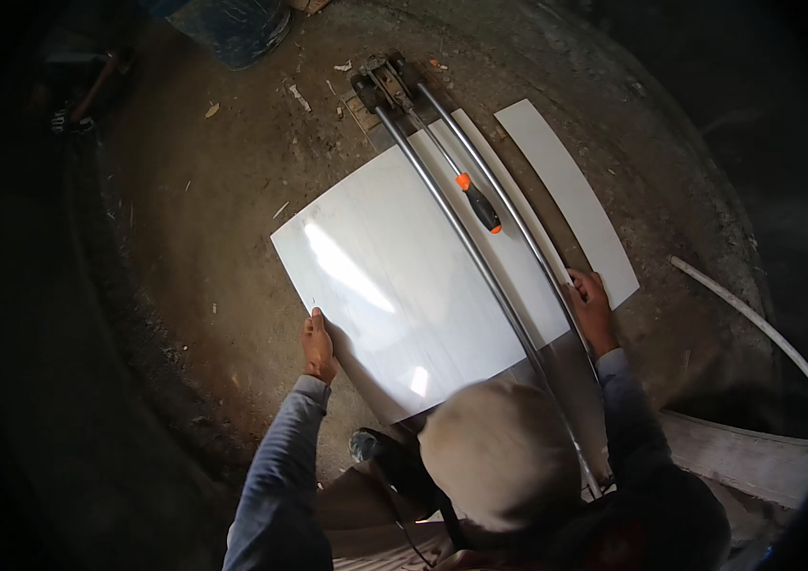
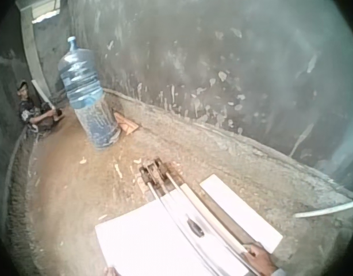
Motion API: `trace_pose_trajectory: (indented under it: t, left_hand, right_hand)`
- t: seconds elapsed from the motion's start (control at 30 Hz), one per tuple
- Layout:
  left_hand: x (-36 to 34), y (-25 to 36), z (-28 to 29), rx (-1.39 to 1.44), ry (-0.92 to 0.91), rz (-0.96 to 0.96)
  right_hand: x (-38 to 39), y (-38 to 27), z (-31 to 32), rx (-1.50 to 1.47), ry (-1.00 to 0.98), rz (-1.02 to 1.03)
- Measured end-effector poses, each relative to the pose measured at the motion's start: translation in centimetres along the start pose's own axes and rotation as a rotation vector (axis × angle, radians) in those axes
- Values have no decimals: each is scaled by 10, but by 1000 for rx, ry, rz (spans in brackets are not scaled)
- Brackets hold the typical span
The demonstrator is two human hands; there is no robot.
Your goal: The person measures a white ceramic tile with a tape measure, then carries it to a manual tile cutter. They align the tile and use the cutter to score and snap it into two pieces.
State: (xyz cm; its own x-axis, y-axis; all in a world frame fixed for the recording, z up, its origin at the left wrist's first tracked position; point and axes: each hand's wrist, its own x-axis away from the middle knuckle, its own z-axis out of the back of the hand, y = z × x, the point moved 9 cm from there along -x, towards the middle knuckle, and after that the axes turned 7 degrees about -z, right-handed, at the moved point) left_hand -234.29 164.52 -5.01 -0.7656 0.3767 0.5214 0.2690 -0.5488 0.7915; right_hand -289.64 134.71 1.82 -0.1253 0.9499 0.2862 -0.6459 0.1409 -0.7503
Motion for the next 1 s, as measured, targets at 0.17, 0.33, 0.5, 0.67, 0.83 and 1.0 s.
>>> trace_pose_trajectory:
  t: [0.17,0.33,0.5,0.67,0.83,1.0]
  left_hand:
    - [23,-1,-5,183,153,-5]
    - [33,11,-12,232,202,35]
    - [37,9,-13,215,202,60]
    - [36,18,-21,260,127,40]
    - [25,22,-32,351,121,48]
    - [13,26,-40,305,94,37]
  right_hand:
    - [-16,-6,-9,-183,-21,41]
    - [-31,9,-10,-248,-67,-86]
    - [-38,6,-6,-241,-135,-72]
    - [-53,-6,-18,-146,-82,-56]
    - [-63,-5,-20,-159,4,-102]
    - [-69,-14,-14,-154,13,-54]
